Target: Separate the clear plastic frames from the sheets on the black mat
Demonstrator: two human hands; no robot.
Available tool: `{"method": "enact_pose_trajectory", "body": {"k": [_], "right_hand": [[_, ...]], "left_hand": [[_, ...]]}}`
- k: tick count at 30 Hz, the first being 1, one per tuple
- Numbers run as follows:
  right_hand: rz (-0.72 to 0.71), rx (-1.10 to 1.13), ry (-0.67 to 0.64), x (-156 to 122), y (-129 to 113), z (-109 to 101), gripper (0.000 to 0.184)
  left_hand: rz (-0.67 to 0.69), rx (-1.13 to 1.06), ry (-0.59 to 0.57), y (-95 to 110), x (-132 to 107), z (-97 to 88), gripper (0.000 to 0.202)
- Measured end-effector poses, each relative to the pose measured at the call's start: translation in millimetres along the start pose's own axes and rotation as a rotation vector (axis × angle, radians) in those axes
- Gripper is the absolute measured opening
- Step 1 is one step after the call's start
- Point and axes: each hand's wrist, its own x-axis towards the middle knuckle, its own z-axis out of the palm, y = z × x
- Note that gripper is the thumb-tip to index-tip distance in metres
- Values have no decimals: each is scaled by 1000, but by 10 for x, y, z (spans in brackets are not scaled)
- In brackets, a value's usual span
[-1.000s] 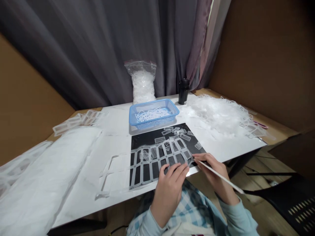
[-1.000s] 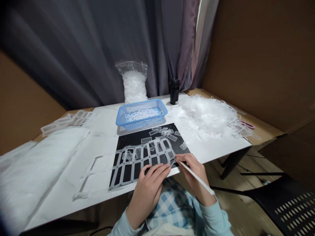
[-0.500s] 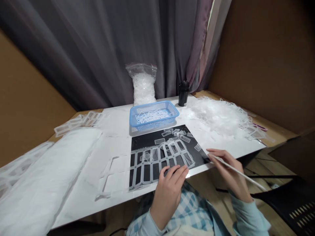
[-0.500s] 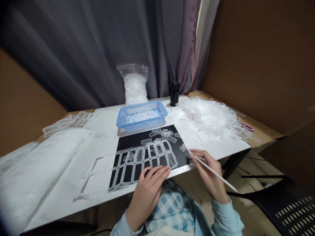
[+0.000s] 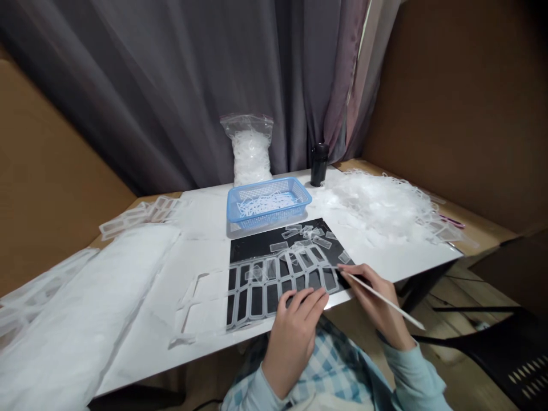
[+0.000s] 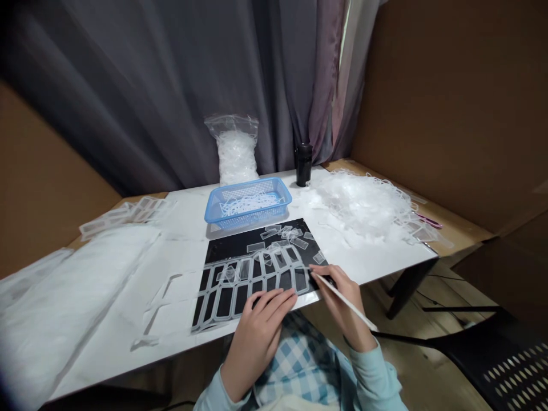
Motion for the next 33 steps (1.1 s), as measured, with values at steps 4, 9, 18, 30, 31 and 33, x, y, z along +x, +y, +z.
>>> {"method": "enact_pose_trajectory", "body": {"k": [4,9,18,30,31,33], "right_hand": [[132,-50,326,-9,125,-47,25],[182,-34,453,0,201,-198,29],[49,146,-36,205,-98,-76,22],[84,189,-427,510,-75,-24,24],[81,187,-431,504,-79,-28,23],[73,180,-435,494,-86,-29,22]], "left_hand": [[12,-14,10,0,6,-7,61],[5,-53,78,12,1,14,52],[-32,-47,155,81,101,-128,42],[-22,-8,-53,-43,332,-19,53],[-16,-2,-55,-46,324,-13,55],[-4,12,-59,-53,311,-8,60]]}}
